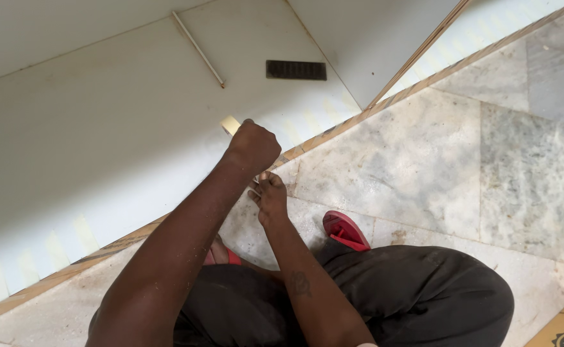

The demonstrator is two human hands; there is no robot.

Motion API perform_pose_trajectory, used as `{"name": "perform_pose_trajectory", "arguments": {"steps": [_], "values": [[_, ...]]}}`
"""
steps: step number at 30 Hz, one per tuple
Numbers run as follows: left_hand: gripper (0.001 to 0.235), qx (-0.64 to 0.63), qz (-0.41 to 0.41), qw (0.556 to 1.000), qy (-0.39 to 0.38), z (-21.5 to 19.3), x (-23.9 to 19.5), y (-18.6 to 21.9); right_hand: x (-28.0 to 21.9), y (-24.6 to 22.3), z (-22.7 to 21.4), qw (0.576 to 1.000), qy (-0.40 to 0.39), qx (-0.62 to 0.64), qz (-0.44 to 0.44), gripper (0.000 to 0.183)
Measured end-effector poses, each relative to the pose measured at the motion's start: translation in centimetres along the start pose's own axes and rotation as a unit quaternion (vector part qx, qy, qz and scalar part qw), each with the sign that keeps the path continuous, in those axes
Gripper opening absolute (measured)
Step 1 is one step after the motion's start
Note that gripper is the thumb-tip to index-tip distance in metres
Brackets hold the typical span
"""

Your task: The person sits on the floor and applies masking tape along the bottom edge of a white cabinet or shelf. They tear off pieces of tape and smooth them down along the seam where the cabinet meets the floor.

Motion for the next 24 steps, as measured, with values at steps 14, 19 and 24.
{"name": "perform_pose_trajectory", "arguments": {"steps": [14, 19, 24], "values": [[0.006, -0.002, -0.002, 1.0, -0.007, -0.1, 0.5, 1.4, 1.9, 0.5, -0.6, 1.0, 0.006, 0.0, -0.03, 0.012], [0.01, 0.002, -0.004, 1.0, -0.005, -0.2, 0.4, 1.3, 2.0, 0.7, -0.4, 0.999, 0.01, 0.013, -0.045, 0.014], [0.009, -0.004, -0.004, 1.0, -0.015, -0.1, 0.4, 1.1, 1.9, 1.0, -0.4, 0.997, 0.041, 0.007, -0.064, 0.012]]}}
Point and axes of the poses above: each hand's wrist, its own x-axis towards the middle knuckle, its own z-axis out of the palm, y = z × x, the point moved 8 cm from there along x, towards the middle knuckle, and after that the axes turned 13 degrees about x, right-handed, at the moved point
